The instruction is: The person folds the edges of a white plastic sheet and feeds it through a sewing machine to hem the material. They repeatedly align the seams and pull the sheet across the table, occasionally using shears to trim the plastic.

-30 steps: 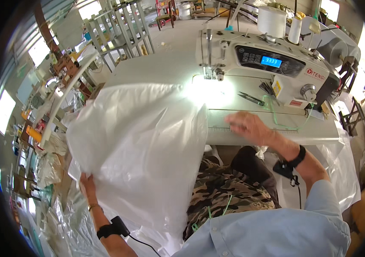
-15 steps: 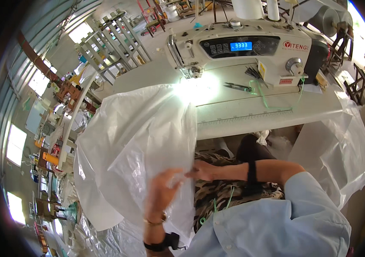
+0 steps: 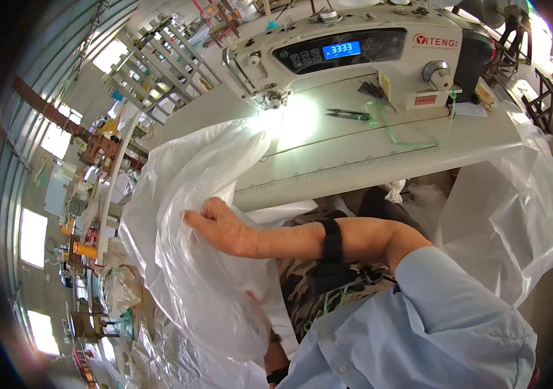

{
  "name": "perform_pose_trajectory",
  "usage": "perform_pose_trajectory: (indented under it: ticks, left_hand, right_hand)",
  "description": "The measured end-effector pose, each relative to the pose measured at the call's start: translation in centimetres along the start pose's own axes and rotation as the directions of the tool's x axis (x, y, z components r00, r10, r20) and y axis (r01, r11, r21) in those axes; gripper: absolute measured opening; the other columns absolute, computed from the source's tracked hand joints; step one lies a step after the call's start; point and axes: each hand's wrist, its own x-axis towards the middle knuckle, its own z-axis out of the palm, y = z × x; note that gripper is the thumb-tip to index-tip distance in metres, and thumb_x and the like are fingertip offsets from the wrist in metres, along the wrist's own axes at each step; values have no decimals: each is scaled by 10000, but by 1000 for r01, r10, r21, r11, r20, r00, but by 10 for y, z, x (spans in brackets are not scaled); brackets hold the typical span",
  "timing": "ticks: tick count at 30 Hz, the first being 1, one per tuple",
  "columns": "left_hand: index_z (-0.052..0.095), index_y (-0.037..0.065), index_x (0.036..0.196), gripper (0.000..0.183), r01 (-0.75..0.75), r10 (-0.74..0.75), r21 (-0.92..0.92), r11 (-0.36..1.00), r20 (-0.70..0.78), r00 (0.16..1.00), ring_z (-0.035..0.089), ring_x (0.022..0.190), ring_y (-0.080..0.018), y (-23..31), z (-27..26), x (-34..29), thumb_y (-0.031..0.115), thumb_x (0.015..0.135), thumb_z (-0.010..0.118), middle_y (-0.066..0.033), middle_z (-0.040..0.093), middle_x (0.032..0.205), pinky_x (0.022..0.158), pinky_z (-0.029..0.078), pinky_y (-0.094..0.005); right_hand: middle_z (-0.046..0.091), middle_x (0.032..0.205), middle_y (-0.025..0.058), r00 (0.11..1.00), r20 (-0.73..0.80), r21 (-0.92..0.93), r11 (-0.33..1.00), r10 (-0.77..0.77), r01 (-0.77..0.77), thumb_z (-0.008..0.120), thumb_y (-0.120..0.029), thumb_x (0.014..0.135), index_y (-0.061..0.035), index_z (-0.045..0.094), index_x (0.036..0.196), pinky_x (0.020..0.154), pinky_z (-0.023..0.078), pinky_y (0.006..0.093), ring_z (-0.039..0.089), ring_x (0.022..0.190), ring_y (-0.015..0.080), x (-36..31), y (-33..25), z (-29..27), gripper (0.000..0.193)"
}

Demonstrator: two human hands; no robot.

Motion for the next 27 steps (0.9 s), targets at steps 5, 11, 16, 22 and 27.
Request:
perform_pose_trajectory:
  ticks: [5,11,16,22,27]
  left_hand:
    - [657,80,1177,281,-67,45,148,987,147,988,667,939,-323,-31,-44,-11,155,927,555,-142,702,1049,845,509,-378]
    - [663,82,1164,270,-160,55,285,945,345,937,669,931,-320,-55,-79,-18,160,929,555,-141,704,1035,840,510,-380]
    - [669,83,1153,262,-297,68,367,882,523,849,671,925,-316,-60,-91,1,164,931,556,-140,705,1024,835,511,-382]
    - [676,85,1140,252,-464,51,443,767,680,732,673,917,-312,-58,-100,26,169,934,556,-139,707,1010,830,512,-384]
    - [681,86,1129,245,-576,5,438,690,793,610,675,911,-309,-72,-91,29,172,936,557,-138,709,998,825,512,-386]
  right_hand:
    - [673,877,90,919,353,266,961,-174,80,563,-366,981,36,647,912,757,484,276,595,841,102,3,35,-11,416]
    - [674,866,116,983,173,39,998,-55,50,610,-240,942,23,662,997,735,498,316,613,772,149,-37,99,-33,274]
    - [676,974,125,961,-63,-247,937,-271,248,616,-197,931,14,635,1105,771,507,317,629,805,169,-30,141,-14,274]
    - [667,1006,124,979,82,-141,970,-186,196,607,-173,930,19,628,1119,806,504,320,621,873,177,-36,133,-8,270]
    - [660,1033,124,975,204,-114,987,-87,112,599,-153,930,23,622,1131,836,501,322,614,930,184,-46,130,-37,268]
